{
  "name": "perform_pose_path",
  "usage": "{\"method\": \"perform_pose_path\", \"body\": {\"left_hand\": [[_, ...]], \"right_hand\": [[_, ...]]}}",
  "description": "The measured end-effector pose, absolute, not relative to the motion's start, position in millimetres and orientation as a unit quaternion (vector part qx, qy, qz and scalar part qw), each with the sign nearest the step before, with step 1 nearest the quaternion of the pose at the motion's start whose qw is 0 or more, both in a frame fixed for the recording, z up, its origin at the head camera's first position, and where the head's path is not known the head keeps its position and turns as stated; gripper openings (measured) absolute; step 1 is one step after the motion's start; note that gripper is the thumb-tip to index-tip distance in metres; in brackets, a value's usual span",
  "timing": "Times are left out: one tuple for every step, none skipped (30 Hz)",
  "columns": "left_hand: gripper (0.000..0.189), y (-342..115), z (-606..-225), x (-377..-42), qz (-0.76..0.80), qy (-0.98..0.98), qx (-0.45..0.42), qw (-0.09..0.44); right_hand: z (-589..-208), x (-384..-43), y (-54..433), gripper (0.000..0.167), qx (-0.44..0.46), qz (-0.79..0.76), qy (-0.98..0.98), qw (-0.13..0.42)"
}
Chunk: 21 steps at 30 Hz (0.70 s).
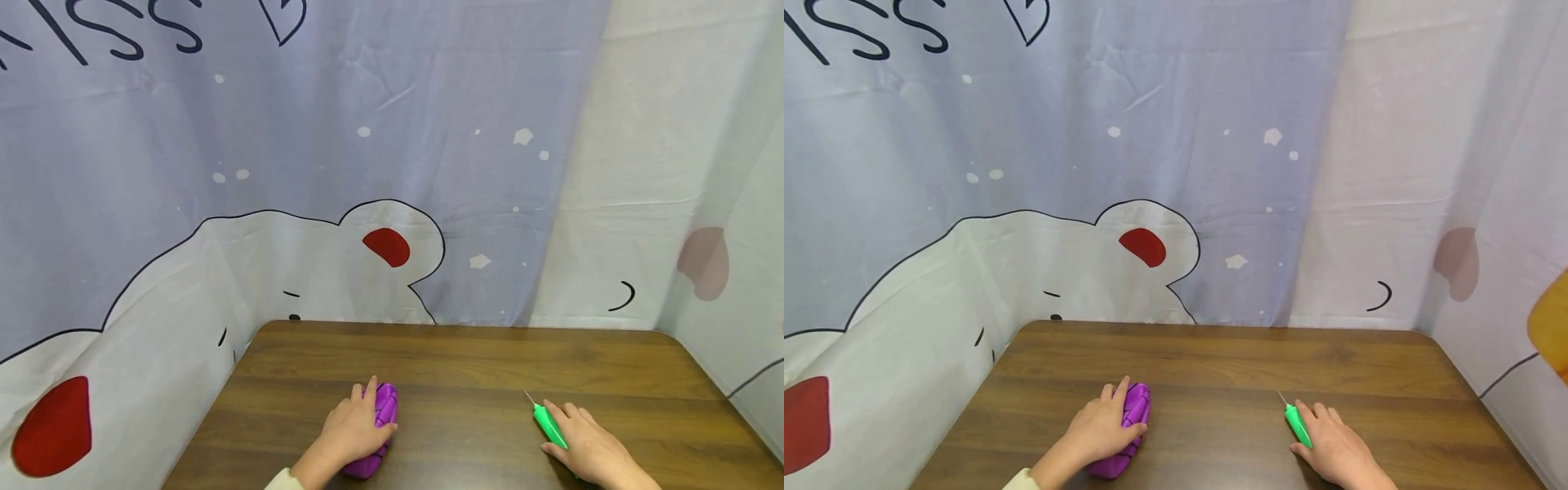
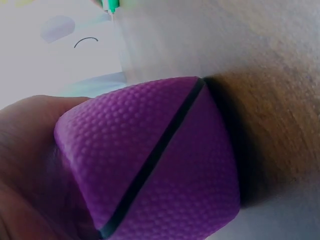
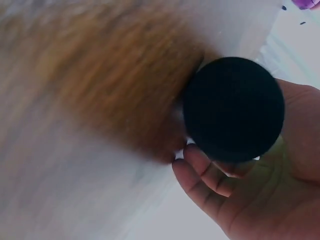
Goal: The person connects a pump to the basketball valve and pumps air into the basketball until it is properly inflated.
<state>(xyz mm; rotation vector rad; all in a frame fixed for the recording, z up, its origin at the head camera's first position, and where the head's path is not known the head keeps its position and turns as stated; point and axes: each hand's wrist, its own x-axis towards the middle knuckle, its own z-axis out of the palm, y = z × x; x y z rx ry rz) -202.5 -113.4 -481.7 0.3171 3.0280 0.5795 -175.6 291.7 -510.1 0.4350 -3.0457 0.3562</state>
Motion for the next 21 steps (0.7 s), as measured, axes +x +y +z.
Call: {"method": "perform_pose_path", "body": {"left_hand": [[0.095, -113, -481, -203, 0.188, 0.977, 0.102, 0.023], [0.094, -114, -481, -203, 0.190, 0.976, 0.102, 0.025], [0.094, -114, -480, -203, 0.192, 0.976, 0.102, 0.027], [0.093, -114, -480, -204, 0.195, 0.975, 0.104, 0.027], [0.093, -115, -481, -204, 0.198, 0.974, 0.106, 0.026], [0.092, -115, -481, -204, 0.204, 0.973, 0.109, 0.026], [0.093, -116, -480, -205, 0.208, 0.971, 0.111, 0.025], [0.093, -117, -480, -205, 0.213, 0.970, 0.114, 0.024], [0.093, -118, -480, -204, 0.218, 0.969, 0.117, 0.020], [0.093, -118, -479, -204, 0.222, 0.967, 0.120, 0.016], [0.093, -118, -478, -203, 0.226, 0.966, 0.122, 0.010], [0.092, -119, -477, -203, 0.229, 0.965, 0.124, 0.004], [0.091, -119, -477, -202, 0.230, 0.965, 0.126, -0.002], [0.090, -119, -476, -202, 0.231, 0.964, 0.129, -0.009], [0.088, -119, -475, -201, 0.232, 0.964, 0.132, -0.016], [0.086, -120, -475, -201, 0.232, 0.963, 0.136, -0.022], [0.085, -120, -474, -201, 0.232, 0.962, 0.140, -0.028], [0.084, -120, -473, -201, 0.233, 0.961, 0.145, -0.034], [0.083, -120, -473, -201, 0.233, 0.960, 0.149, -0.038], [0.083, -120, -472, -201, 0.235, 0.959, 0.155, -0.042], [0.083, -120, -471, -201, 0.237, 0.957, 0.161, -0.045]], "right_hand": [[-510, -176, 291, 0.070, 0.141, 0.117, -0.983, 0.018], [-509, -176, 291, 0.068, 0.140, 0.119, -0.983, 0.016], [-508, -176, 290, 0.067, 0.139, 0.120, -0.983, 0.014], [-508, -176, 290, 0.065, 0.140, 0.120, -0.983, 0.013], [-507, -176, 289, 0.064, 0.140, 0.119, -0.983, 0.013], [-507, -175, 288, 0.063, 0.142, 0.119, -0.983, 0.017], [-506, -174, 288, 0.063, 0.144, 0.117, -0.982, 0.022], [-506, -174, 288, 0.062, 0.144, 0.113, -0.983, 0.027], [-506, -173, 287, 0.062, 0.145, 0.110, -0.983, 0.032], [-505, -173, 286, 0.061, 0.146, 0.109, -0.982, 0.038], [-504, -173, 286, 0.061, 0.149, 0.109, -0.982, 0.046], [-503, -172, 285, 0.060, 0.152, 0.109, -0.981, 0.055], [-502, -172, 284, 0.060, 0.155, 0.108, -0.980, 0.064], [-500, -172, 283, 0.059, 0.158, 0.108, -0.979, 0.075], [-498, -172, 282, 0.059, 0.161, 0.109, -0.977, 0.085], [-497, -172, 281, 0.059, 0.164, 0.109, -0.976, 0.094], [-495, -172, 280, 0.059, 0.166, 0.108, -0.975, 0.102], [-493, -172, 279, 0.059, 0.167, 0.108, -0.974, 0.108], [-492, -172, 278, 0.059, 0.168, 0.109, -0.973, 0.113], [-491, -172, 277, 0.059, 0.168, 0.111, -0.973, 0.117], [-489, -171, 276, 0.059, 0.168, 0.111, -0.972, 0.119]]}}
